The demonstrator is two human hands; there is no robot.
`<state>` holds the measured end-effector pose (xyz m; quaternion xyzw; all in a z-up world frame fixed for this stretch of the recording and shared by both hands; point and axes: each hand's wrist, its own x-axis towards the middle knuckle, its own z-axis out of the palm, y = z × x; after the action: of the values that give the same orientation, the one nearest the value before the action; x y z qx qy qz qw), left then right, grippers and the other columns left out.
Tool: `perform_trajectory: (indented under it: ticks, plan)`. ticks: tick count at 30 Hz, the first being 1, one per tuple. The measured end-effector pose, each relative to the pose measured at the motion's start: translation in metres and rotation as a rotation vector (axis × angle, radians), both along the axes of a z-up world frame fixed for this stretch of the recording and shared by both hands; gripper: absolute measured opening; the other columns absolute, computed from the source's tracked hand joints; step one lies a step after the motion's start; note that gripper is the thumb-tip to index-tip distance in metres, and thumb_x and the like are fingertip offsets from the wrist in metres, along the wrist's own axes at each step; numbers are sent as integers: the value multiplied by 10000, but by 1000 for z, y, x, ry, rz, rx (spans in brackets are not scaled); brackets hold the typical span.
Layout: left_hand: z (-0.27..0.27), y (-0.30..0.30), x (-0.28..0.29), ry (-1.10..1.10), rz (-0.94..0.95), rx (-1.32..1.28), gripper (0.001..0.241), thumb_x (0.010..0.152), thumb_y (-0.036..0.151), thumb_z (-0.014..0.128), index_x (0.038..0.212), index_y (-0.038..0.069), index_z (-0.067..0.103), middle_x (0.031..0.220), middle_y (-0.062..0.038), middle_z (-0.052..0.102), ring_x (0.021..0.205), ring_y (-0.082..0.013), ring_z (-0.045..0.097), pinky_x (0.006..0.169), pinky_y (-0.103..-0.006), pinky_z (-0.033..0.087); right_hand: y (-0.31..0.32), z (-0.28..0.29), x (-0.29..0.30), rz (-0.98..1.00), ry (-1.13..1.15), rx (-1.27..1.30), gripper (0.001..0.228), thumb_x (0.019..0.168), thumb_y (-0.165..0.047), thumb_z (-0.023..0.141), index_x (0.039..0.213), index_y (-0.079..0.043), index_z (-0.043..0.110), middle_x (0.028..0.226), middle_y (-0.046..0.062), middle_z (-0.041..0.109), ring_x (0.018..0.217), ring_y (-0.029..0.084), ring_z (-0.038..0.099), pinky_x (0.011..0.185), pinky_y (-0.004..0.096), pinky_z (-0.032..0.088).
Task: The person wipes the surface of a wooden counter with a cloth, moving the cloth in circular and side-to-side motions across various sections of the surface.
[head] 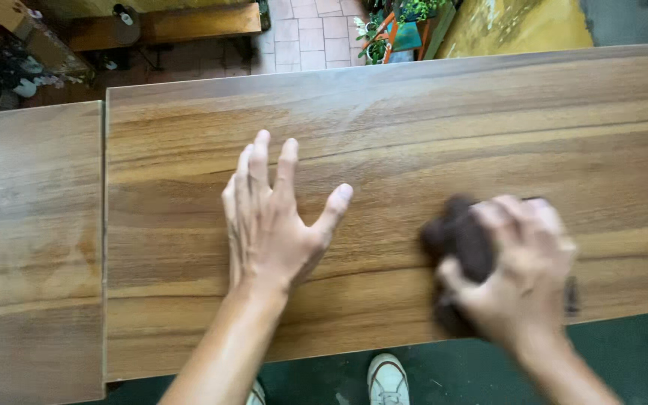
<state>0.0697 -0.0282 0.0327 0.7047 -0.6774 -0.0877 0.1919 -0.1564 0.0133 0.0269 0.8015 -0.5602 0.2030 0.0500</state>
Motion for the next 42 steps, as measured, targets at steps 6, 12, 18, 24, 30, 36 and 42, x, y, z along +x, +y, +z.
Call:
perform_trajectory:
  ticks: [6,12,18,24,30,36,42]
  plan:
    - [0,-1,31,-49,40,-78,700,766,619,405,1251,114,416,1339,-165,306,1217,-325,308,896,-500,301,-13,5,83,-400,130,-43,541,671,-473,566,1059,-97,551,1070,122,526,1054,329,439,816,465,355]
    - [21,-12,28,35,-29,0,727,742,641,386,1261,133,382,1357,-156,260,1237,-330,253,912,-514,252,34,8,152,43,-110,105,622,609,-503,583,1079,-98,535,1134,167,458,1139,399,376,921,554,287]
    - [5,-8,24,-1,7,-7,726,753,648,372,1275,142,371,1355,-162,260,1245,-326,242,934,-501,230,28,6,43,142,-16,136,724,436,-522,671,1078,-222,523,1200,38,493,1177,320,407,952,493,290]
    - [-18,2,56,-149,24,-118,755,718,654,459,1253,122,417,1348,-146,306,1221,-317,309,917,-488,289,-23,-18,-32,-248,164,122,538,598,-406,599,1041,-106,555,1082,129,559,1029,332,483,835,474,392]
    - [-11,-3,80,-161,29,-136,753,719,670,437,1254,140,404,1334,-149,322,1215,-318,315,895,-492,308,-104,-25,38,-450,206,28,552,788,-545,534,1122,-107,567,1090,173,534,1040,363,416,711,525,349]
    - [-3,-6,89,-151,32,-111,753,739,666,420,1269,132,386,1353,-140,283,1228,-332,289,919,-502,284,-83,-9,157,-193,97,-50,511,702,-526,509,1009,-117,521,1007,127,500,1020,352,375,757,489,315]
    - [-14,9,78,-126,13,-73,742,739,644,414,1277,133,384,1368,-152,282,1246,-317,273,949,-493,253,-33,2,136,163,-7,23,681,596,-533,618,1149,-149,517,1196,83,485,1159,324,382,896,491,303]
